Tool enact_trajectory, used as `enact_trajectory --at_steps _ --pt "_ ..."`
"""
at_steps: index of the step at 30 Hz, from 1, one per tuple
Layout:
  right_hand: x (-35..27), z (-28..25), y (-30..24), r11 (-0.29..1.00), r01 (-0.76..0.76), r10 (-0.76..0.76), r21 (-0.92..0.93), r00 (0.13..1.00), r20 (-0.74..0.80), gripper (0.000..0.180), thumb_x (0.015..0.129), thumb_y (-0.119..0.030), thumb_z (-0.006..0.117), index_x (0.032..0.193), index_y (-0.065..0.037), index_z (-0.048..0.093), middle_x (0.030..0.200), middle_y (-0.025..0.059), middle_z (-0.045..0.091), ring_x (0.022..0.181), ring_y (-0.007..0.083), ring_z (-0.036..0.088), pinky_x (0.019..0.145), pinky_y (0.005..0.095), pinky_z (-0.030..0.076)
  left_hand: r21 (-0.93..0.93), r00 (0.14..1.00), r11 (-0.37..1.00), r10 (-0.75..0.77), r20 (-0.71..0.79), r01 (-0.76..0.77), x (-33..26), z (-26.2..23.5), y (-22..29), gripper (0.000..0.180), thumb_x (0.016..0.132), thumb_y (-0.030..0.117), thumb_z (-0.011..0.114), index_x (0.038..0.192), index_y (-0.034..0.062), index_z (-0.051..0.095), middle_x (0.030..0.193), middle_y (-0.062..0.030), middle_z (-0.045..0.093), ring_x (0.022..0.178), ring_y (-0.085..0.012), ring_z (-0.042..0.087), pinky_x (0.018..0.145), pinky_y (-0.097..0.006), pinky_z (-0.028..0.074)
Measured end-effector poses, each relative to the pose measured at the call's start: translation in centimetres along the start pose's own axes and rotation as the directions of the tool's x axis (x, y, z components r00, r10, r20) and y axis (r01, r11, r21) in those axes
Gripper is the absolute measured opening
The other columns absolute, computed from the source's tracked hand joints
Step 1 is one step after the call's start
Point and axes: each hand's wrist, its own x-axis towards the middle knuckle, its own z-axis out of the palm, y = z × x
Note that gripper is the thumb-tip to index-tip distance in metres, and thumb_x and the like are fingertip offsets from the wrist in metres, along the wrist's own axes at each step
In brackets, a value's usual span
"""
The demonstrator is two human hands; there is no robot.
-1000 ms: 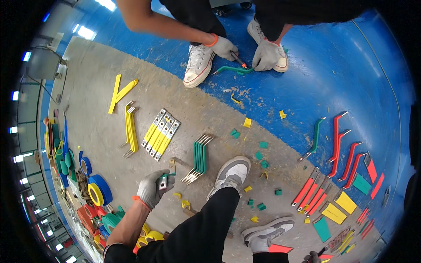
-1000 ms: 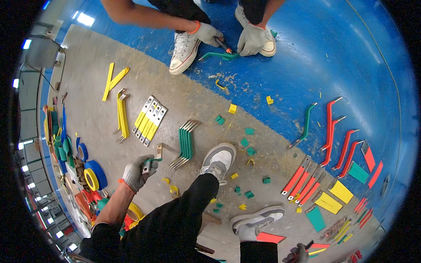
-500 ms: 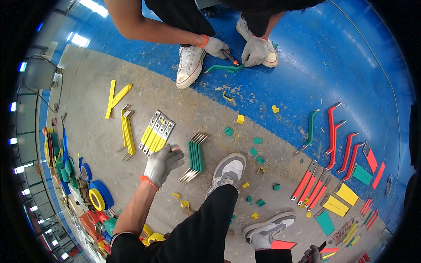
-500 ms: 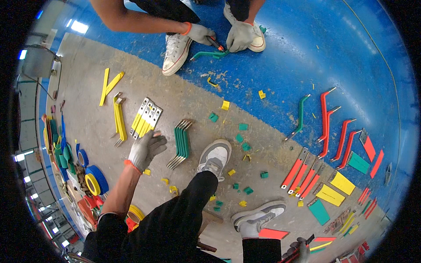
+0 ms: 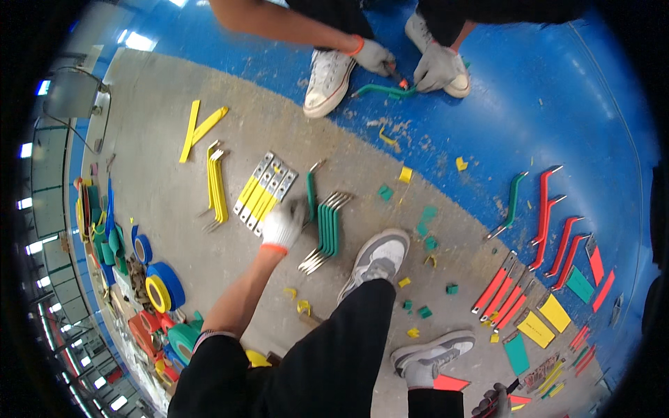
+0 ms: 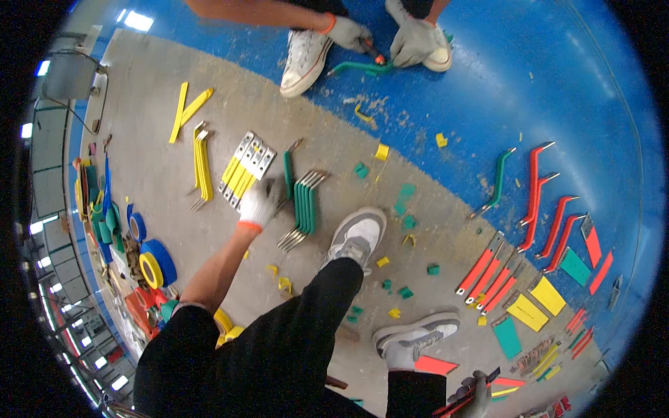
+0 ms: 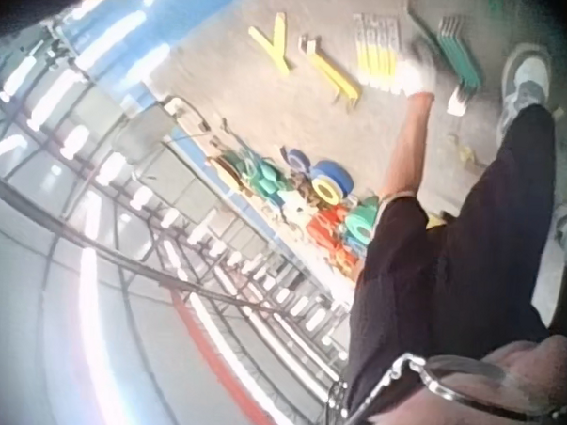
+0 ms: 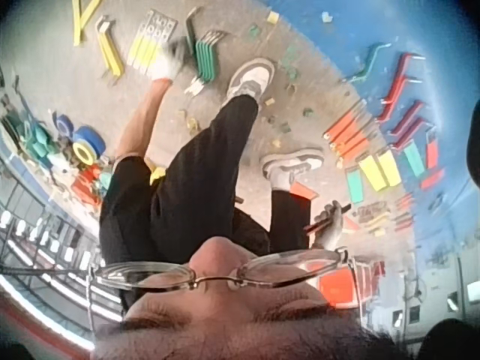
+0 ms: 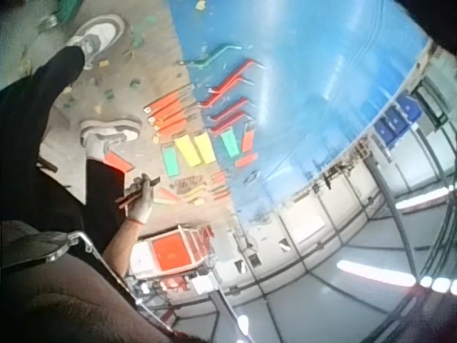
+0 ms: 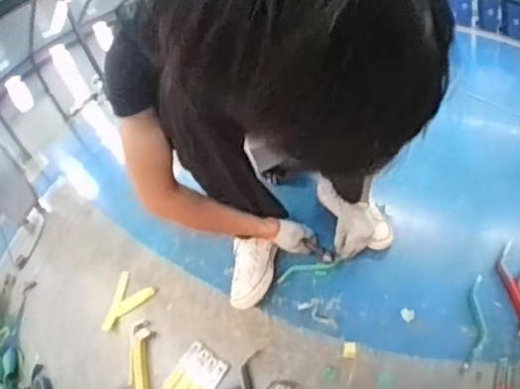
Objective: The person sits on the floor and uses a utility knife to strip the green insulation from multiple metal busbars. They hold each busbar with one hand and carefully cut away the insulation with the other, then place the finished pieces on the floor.
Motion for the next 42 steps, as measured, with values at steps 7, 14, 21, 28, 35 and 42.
enact_trajectory --at_steps 7,14,21,28,35,42 --pt "0.9 -0.2 0.4 1.000 -0.002 0.002 0.004 1.000 0.003 0.042 0.105 -0.034 0.060 0.134 -0.004 0.058 0.093 0.0039 0.064 0.065 0.0147 0.054 0.058 0.0300 0.047 0.063 0.995 0.997 -0.042 0.095 0.036 3.8 1.8 1.4 0.042 0.096 0.032 0.063 0.122 -0.0008 0.059 0.094 -0.0339 0.070 0.087 -0.0504 0.070 0.074 -0.057 0.055" --pt "0.3 1.1 0.3 1.000 0.002 -0.002 -0.027 1.000 -0.013 0.042 0.105 -0.034 0.059 0.134 -0.003 0.058 0.093 0.0048 0.064 0.067 0.0147 0.054 0.059 0.0313 0.047 -0.138 0.923 0.986 -0.034 0.384 0.094 -1.5 0.3 2.6 0.036 0.103 0.030 0.052 0.114 -0.0009 0.067 0.105 -0.0333 0.068 0.102 -0.0477 0.068 0.090 -0.053 0.052" --pt "0.2 1.7 0.3 0.999 0.010 -0.012 -0.043 0.999 -0.030 0.041 0.106 -0.033 0.059 0.133 -0.003 0.058 0.092 0.0049 0.063 0.064 0.0140 0.052 0.056 0.0297 0.047 -0.099 0.882 0.995 0.030 0.470 0.019 -3.2 0.0 -0.1 0.038 0.102 0.030 0.055 0.122 0.0023 0.070 0.109 -0.0293 0.070 0.104 -0.0464 0.068 0.092 -0.049 0.054" --pt "0.4 1.8 0.2 0.999 0.006 -0.007 -0.037 1.000 -0.021 0.040 0.106 -0.033 0.060 0.131 -0.002 0.060 0.090 0.0042 0.063 0.063 0.0131 0.052 0.056 0.0293 0.047 0.007 0.793 1.000 0.018 0.609 -0.028 -2.4 -2.3 2.7 0.033 0.099 0.032 0.061 0.111 0.0040 0.072 0.105 -0.0262 0.071 0.099 -0.0448 0.069 0.088 -0.049 0.055" --pt "0.0 2.5 -0.2 0.999 0.013 -0.014 -0.037 0.999 -0.033 0.038 0.105 -0.031 0.061 0.130 -0.003 0.060 0.089 0.0036 0.062 0.062 0.0119 0.050 0.054 0.0288 0.045 -0.068 0.888 0.995 0.090 0.451 -0.067 -4.6 -0.3 0.4 0.029 0.097 0.030 0.062 0.110 0.0080 0.074 0.099 -0.0251 0.072 0.094 -0.0455 0.068 0.084 -0.050 0.055" --pt "0.2 2.9 0.1 0.998 0.015 -0.016 -0.061 1.000 -0.019 0.037 0.105 -0.030 0.060 0.130 -0.003 0.060 0.089 0.0044 0.062 0.063 0.0123 0.051 0.054 0.0289 0.046 -0.225 0.931 0.969 -0.015 0.366 0.104 -2.1 0.3 0.9 0.033 0.098 0.024 0.062 0.110 -0.0040 0.074 0.091 -0.0236 0.074 0.076 -0.0303 0.075 0.073 -0.042 0.058"
